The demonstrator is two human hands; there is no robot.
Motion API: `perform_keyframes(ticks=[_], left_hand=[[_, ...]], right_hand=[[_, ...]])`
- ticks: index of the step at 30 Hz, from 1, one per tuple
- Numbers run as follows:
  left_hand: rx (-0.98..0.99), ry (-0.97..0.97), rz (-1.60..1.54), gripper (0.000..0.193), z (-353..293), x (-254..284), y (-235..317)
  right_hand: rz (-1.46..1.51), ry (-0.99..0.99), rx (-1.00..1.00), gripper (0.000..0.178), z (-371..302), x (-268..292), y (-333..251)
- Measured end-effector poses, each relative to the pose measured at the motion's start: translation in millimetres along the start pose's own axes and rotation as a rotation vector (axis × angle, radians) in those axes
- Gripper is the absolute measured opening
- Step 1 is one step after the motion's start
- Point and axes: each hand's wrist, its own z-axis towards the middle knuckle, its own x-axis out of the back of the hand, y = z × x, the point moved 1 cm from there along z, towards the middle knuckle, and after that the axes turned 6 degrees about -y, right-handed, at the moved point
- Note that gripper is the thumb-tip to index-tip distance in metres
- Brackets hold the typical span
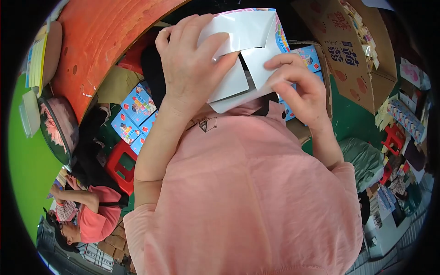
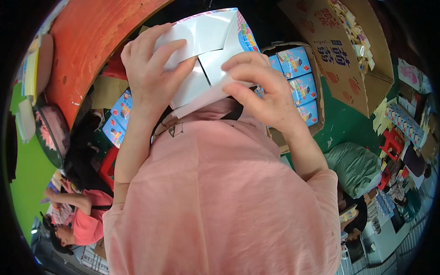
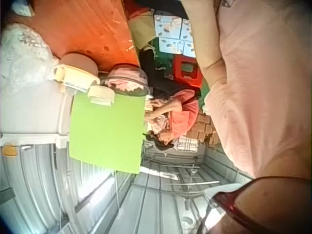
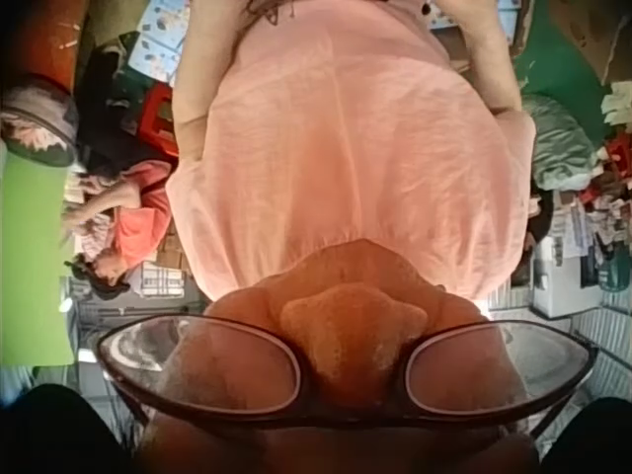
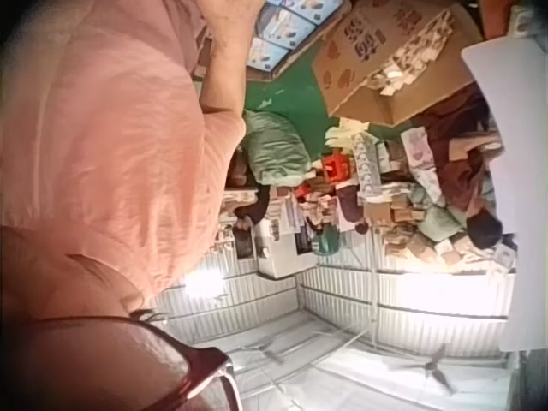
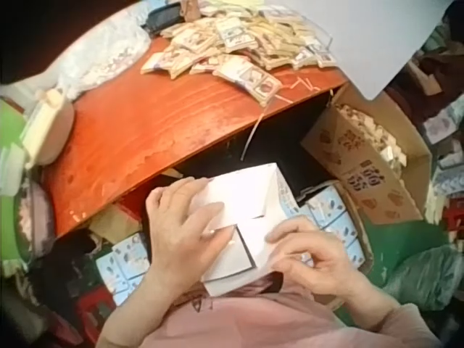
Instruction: Fold cardboard boxes and fill them with individual product packets.
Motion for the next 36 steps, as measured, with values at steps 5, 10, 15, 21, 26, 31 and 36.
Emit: perform_keyframes(ticks=[5,10,15,21,26,31,36], left_hand=[[-0.040,-0.076,-0.024,0.032,8.3,7.3,1.2],[-0.039,-0.138,-0.031,0.035,7.4,10.0,2.9],[-0.098,-0.150,0.010,0.034,4.8,9.8,5.8],[-0.110,-0.170,0.076,0.032,5.4,6.6,11.2],[-0.145,-0.226,0.067,0.035,6.6,4.4,9.4],[-0.126,-0.224,0.006,0.033,3.7,2.2,6.6],[-0.147,-0.368,-0.067,0.039,31.0,10.1,10.6]], right_hand=[[0.199,0.278,-0.584,0.019,13.4,-7.8,-24.8],[-0.169,0.169,-0.699,0.026,18.5,-7.8,-34.7],[-0.294,0.208,-0.785,0.027,17.5,-5.9,-32.9],[-0.020,0.370,-0.727,0.025,3.6,-8.4,-17.4],[-0.076,0.407,-0.654,0.017,0.2,-17.4,-16.3],[-0.168,0.263,-0.479,0.012,-9.8,-22.6,-11.3],[-0.224,0.211,-0.171,0.011,-9.6,-19.7,-8.7]])
